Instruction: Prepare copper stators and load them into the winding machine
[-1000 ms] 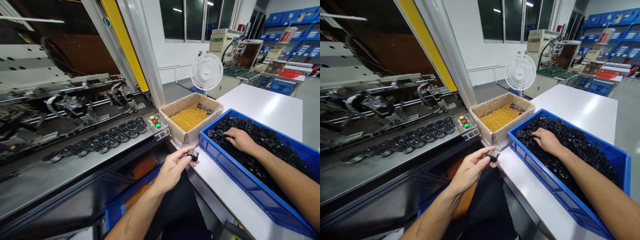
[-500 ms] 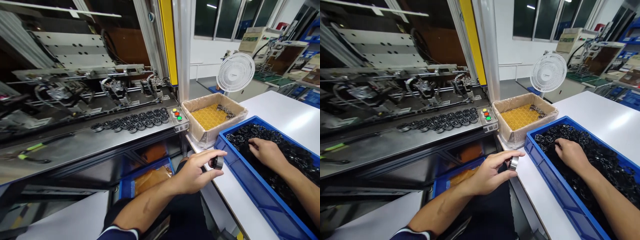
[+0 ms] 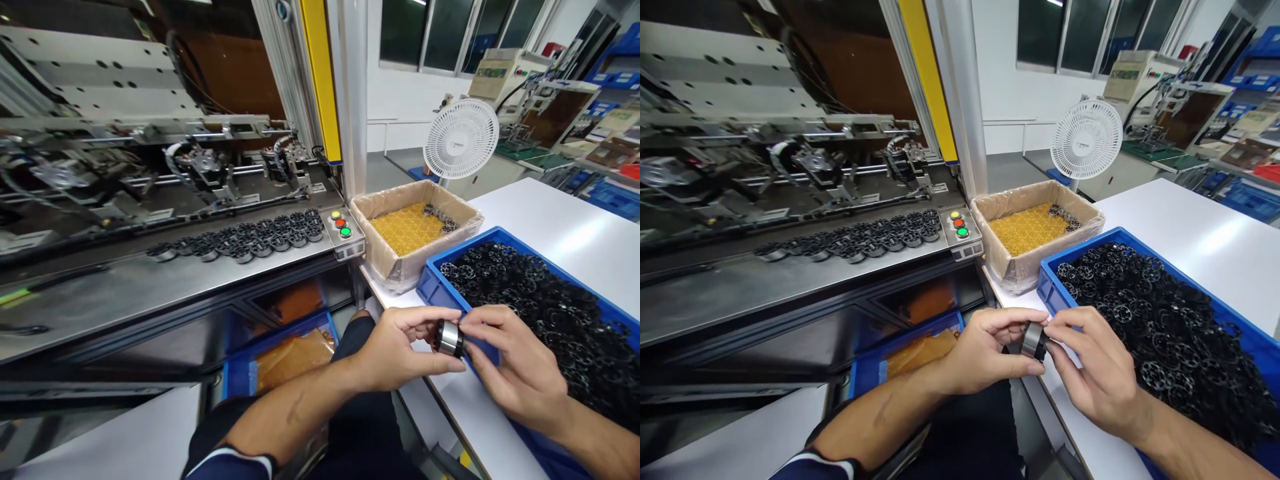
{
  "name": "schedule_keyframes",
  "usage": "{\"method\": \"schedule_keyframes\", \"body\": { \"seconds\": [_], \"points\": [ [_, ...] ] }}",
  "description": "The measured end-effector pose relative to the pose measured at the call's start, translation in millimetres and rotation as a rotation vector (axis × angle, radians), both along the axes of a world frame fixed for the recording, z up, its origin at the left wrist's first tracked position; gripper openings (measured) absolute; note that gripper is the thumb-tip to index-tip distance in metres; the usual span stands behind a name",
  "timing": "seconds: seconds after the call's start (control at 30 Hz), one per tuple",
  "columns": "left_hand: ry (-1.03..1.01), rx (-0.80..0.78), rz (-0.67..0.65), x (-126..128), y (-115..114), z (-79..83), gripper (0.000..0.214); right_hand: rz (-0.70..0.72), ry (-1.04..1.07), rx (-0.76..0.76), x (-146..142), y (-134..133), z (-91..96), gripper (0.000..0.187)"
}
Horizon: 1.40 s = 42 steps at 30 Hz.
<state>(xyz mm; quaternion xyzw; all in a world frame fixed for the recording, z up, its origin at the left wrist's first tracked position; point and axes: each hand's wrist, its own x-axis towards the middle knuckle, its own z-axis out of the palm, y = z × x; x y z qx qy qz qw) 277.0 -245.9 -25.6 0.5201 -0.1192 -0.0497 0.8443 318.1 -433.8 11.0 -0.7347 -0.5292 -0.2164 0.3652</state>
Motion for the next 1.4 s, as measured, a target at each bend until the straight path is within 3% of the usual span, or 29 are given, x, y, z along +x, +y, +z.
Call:
{"method": "schedule_keyframes", "body": {
  "seconds": [0.17,0.3,0.53,0.93,1.13,1.4],
  "points": [
    [-0.021,0.019,0.055,0,6,2.5,0.057,0.047,-0.073,-0.07,2,1,0.7,0.048],
    [0.039,0.001,0.023,-2,10,5.2,0.057,0.024,-0.19,-0.101,4,0,-4.6,0.042],
    [0.096,-0.013,-0.002,-4,10,9.6,0.06,0.009,-0.188,-0.094,4,-3,-5.7,0.049],
    [0.148,-0.015,-0.049,-6,10,12.4,0.062,0.009,-0.249,-0.128,3,-5,-1.0,0.035],
    [0.132,-0.027,-0.039,-7,10,12.8,0.059,-0.002,-0.239,-0.097,4,-5,-4.8,0.044],
    [0.124,0.011,-0.064,-8,11,10.0,0.062,-0.018,-0.28,-0.126,3,-8,0.0,0.035]
  ]
}}
